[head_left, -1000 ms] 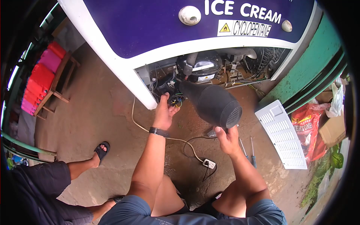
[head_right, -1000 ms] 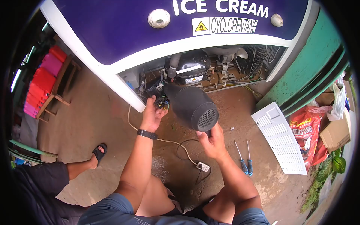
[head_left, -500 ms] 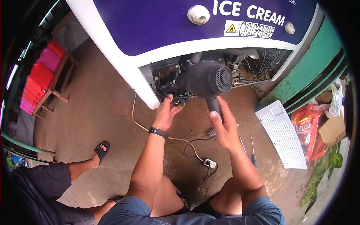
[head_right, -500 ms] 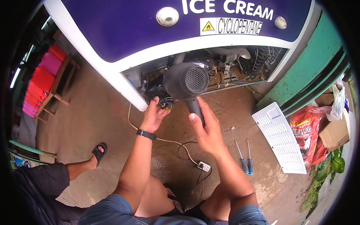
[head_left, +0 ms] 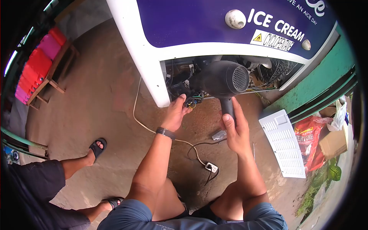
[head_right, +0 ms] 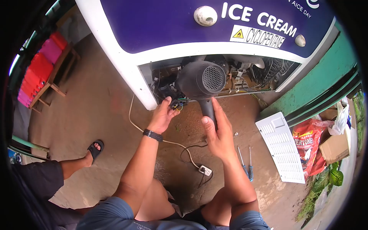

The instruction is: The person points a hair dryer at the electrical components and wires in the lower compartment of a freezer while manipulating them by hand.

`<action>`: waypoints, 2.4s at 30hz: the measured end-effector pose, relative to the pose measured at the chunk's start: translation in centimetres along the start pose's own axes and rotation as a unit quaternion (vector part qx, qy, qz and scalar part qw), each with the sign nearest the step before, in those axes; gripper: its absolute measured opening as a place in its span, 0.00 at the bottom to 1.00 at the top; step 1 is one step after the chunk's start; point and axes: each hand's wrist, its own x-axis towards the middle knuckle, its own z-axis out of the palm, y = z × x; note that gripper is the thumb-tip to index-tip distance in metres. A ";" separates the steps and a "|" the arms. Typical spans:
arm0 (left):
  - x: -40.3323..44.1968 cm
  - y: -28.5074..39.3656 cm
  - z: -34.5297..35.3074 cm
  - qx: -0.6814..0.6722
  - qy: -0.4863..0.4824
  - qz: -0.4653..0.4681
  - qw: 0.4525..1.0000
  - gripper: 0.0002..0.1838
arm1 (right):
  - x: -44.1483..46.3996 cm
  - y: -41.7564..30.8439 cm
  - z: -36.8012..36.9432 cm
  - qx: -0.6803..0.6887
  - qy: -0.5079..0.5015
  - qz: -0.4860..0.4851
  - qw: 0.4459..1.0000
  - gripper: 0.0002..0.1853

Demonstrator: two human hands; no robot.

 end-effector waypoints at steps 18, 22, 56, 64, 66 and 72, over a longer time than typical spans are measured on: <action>-0.2 0.3 0.6 -0.018 0.020 -0.002 1.000 0.16 | -0.1 -0.7 0.2 0.034 -0.002 0.014 0.999 0.33; -0.1 0.2 0.6 -0.014 0.017 -0.003 1.000 0.16 | -0.1 -0.1 0.2 0.003 0.006 -0.016 1.000 0.33; 0.2 0.1 0.0 -0.060 -0.010 -0.012 0.998 0.25 | 0.9 -1.3 -0.4 0.017 0.007 -0.116 0.993 0.35; -0.5 0.7 1.5 -0.054 0.010 -0.001 0.998 0.24 | 1.1 -1.4 -0.4 0.047 -0.003 -0.108 0.993 0.34; -0.5 0.7 1.7 -0.058 0.027 0.002 0.998 0.24 | 1.2 -1.4 -0.4 0.055 -0.013 -0.098 0.994 0.34; -0.4 0.7 1.4 -0.059 0.013 0.004 0.998 0.23 | 1.2 -1.2 -0.4 0.049 -0.003 -0.110 0.993 0.34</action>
